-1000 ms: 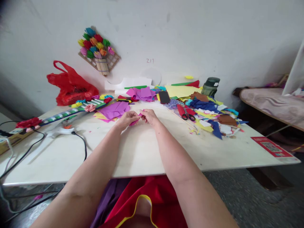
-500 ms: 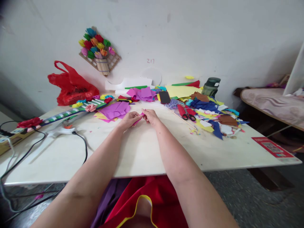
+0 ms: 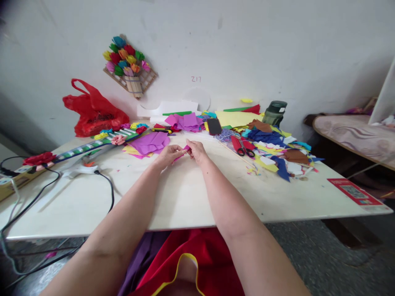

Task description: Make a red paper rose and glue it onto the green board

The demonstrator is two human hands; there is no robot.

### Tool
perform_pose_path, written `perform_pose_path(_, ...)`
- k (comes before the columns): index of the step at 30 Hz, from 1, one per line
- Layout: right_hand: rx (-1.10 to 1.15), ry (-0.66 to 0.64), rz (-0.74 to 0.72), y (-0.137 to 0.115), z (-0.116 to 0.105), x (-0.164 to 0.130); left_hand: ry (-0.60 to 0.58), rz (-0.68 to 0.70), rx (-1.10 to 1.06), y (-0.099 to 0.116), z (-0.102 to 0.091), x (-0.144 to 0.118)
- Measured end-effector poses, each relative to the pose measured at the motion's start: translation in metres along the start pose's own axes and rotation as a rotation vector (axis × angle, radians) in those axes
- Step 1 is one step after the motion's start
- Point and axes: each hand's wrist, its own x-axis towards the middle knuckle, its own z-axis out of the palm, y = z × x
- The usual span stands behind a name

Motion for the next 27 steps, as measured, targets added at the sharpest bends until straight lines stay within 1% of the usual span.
perform_pose_path(7,-0.033,0.076,0.023,-0.004,0.005,-0.002,-0.024,0.046,-0.035,0.001,0.002,0.002)
perform_pose_path(11,0.001,0.084,0.047,-0.006,0.009,-0.004,-0.027,0.072,-0.058,0.002,0.002,0.002)
perform_pose_path(14,0.041,0.078,0.073,-0.006,0.009,-0.004,-0.013,0.063,-0.067,-0.001,0.003,0.002)
perform_pose_path(18,0.080,0.036,0.104,-0.004,0.002,0.000,0.028,0.054,-0.090,-0.006,0.001,0.003)
perform_pose_path(21,0.126,0.004,0.156,-0.004,-0.005,0.004,0.061,0.049,-0.092,-0.007,0.000,0.003)
perform_pose_path(24,0.148,-0.088,0.187,-0.003,-0.007,0.004,0.072,0.017,-0.062,-0.006,-0.001,0.002)
perform_pose_path(26,0.125,-0.147,0.171,-0.003,-0.006,0.003,0.067,0.001,-0.039,-0.005,-0.001,0.002)
perform_pose_path(27,0.106,-0.149,0.156,-0.002,-0.004,0.002,0.062,-0.006,-0.029,-0.005,-0.001,0.002)
